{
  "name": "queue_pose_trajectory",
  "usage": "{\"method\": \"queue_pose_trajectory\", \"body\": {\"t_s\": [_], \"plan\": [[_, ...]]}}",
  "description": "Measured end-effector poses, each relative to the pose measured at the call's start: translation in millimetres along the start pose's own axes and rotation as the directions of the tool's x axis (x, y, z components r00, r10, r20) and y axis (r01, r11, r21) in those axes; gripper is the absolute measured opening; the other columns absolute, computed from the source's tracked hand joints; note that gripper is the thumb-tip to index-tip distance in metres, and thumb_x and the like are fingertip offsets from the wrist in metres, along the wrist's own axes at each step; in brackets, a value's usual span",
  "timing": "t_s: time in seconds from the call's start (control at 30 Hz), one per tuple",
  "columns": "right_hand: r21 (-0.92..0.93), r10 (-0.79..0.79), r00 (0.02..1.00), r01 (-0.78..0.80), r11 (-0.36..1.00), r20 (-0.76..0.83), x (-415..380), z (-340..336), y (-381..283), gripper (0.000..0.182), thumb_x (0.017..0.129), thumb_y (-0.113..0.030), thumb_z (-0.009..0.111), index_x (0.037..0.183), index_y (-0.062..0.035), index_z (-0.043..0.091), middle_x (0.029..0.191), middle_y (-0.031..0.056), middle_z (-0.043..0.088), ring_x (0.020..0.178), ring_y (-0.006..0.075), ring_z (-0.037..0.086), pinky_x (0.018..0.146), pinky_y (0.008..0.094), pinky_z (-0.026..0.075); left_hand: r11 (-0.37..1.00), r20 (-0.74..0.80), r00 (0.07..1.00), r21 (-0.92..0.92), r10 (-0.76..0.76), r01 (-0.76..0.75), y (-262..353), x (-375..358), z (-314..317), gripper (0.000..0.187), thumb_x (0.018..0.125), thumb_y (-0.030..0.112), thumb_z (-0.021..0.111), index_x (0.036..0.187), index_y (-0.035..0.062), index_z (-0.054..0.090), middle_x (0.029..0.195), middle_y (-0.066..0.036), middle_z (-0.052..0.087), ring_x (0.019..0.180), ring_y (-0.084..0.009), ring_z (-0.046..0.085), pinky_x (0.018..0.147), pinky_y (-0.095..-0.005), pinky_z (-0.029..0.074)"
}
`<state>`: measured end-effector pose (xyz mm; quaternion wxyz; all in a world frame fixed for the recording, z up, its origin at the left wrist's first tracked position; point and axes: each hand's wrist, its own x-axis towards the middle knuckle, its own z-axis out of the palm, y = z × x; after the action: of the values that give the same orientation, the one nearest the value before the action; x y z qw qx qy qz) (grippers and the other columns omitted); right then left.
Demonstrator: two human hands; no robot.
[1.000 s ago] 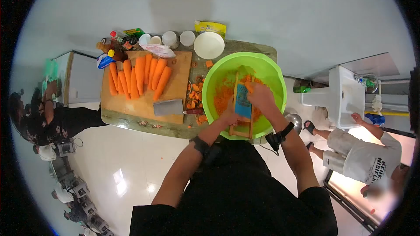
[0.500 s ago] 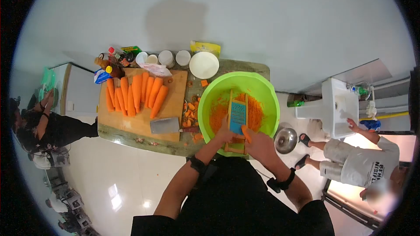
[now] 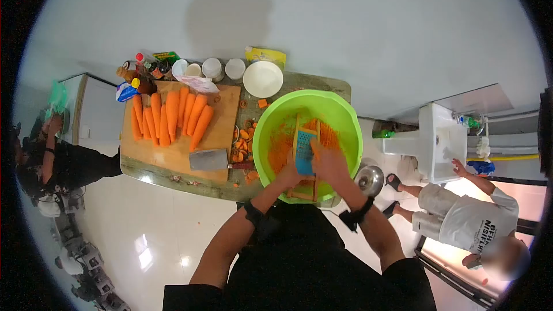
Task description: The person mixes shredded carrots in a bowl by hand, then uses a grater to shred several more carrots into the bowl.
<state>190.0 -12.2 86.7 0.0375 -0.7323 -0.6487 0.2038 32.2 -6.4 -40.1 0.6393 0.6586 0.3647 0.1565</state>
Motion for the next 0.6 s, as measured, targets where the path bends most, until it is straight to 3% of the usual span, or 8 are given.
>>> {"method": "queue_pose_trajectory", "body": {"t_s": [0.1,0.17,0.27,0.37,0.43,0.5,0.57,0.6], "plan": [[0.01,0.004,1.0,-0.004,1.0,-0.001,37.1,-0.4,-3.2,0.044,0.081,-0.018,0.057,0.125,-0.0143,0.057,0.079,0.0213,0.066,0.073,0.0408,0.066,0.065,0.0527,0.054,0.998,-0.061,0.996,0.024,0.066,-0.065,-13.3,-5.1,-0.2,0.071,0.083,0.026,0.076,0.141,0.0057,0.04,0.135,-0.014,0.052,0.128,-0.0295,0.049,0.108,-0.0405,0.039],[0.018,-0.027,0.998,0.029,0.999,-0.054,46.7,2.4,1.8,0.038,0.081,-0.016,0.058,0.119,-0.0101,0.058,0.076,0.0202,0.066,0.072,0.0414,0.066,0.063,0.0532,0.053,0.927,0.0,0.956,-0.245,-0.293,0.284,12.2,-9.6,-4.5,0.123,0.072,0.007,0.082,0.15,0.0057,-0.013,0.141,-0.018,0.046,0.125,-0.028,0.052,0.099,-0.0388,0.048],[0.032,-0.047,0.996,0.05,0.998,-0.081,45.1,10.3,6.8,0.035,0.082,-0.017,0.058,0.117,-0.0123,0.059,0.079,0.0197,0.067,0.076,0.0409,0.067,0.066,0.0533,0.053,0.927,-0.077,0.974,-0.332,-0.211,0.175,26.2,-13.3,-3.2,0.123,0.07,0.002,0.082,0.151,0.0061,-0.011,0.141,-0.018,0.046,0.125,-0.028,0.052,0.1,-0.0396,0.048],[-0.036,0.073,0.99,-0.069,0.997,0.12,9.3,-17.7,-7.4,0.039,0.084,-0.019,0.057,0.122,-0.0119,0.056,0.081,0.0205,0.066,0.076,0.0404,0.066,0.068,0.0534,0.053,0.932,-0.097,0.995,-0.361,-0.029,-0.008,2.4,-2.3,4.8,0.126,0.068,-0.002,0.082,0.151,0.0068,-0.012,0.139,-0.017,0.048,0.123,-0.028,0.054,0.1,-0.0399,0.048],[0.092,0.002,0.998,-0.008,0.996,0.068,-23.2,-27.0,-7.8,0.052,0.083,-0.022,0.057,0.135,-0.0221,0.054,0.085,0.0208,0.066,0.078,0.0422,0.065,0.07,0.0533,0.053,0.934,-0.081,0.993,-0.353,-0.091,0.057,-11.8,-0.4,7.9,0.126,0.068,-0.003,0.082,0.151,0.0069,-0.012,0.138,-0.016,0.048,0.123,-0.0278,0.054,0.1,-0.04,0.048],[0.072,0.045,0.988,-0.056,0.996,0.148,-49.1,-42.4,-19.3,0.053,0.084,-0.022,0.056,0.137,-0.0227,0.051,0.087,0.0204,0.066,0.08,0.0418,0.065,0.072,0.0529,0.053,0.934,-0.058,0.988,-0.339,-0.141,0.113,-12.8,1.0,8.2,0.126,0.068,-0.003,0.082,0.151,0.007,-0.012,0.137,-0.016,0.048,0.123,-0.0276,0.053,0.1,-0.0401,0.048],[0.048,0.092,0.969,-0.105,0.993,0.229,-61.9,-55.3,-30.8,0.055,0.085,-0.022,0.054,0.14,-0.0232,0.048,0.089,0.0201,0.067,0.082,0.0414,0.065,0.074,0.0524,0.053,0.91,-0.066,0.993,-0.41,-0.095,0.06,0.5,-5.8,4.2,0.097,0.068,0.01,0.087,0.14,0.0073,0.022,0.131,-0.011,0.051,0.122,-0.0237,0.052,0.104,-0.0406,0.045],[0.045,0.104,0.964,-0.118,0.992,0.245,-66.9,-59.7,-36.1,0.057,0.086,-0.022,0.054,0.142,-0.0231,0.045,0.091,0.0199,0.067,0.082,0.0413,0.065,0.074,0.0523,0.053,0.907,-0.057,0.994,-0.417,-0.093,0.061,4.0,-5.6,1.6,0.097,0.068,0.01,0.087,0.14,0.0073,0.022,0.131,-0.011,0.051,0.122,-0.0237,0.052,0.104,-0.0406,0.045]]}}
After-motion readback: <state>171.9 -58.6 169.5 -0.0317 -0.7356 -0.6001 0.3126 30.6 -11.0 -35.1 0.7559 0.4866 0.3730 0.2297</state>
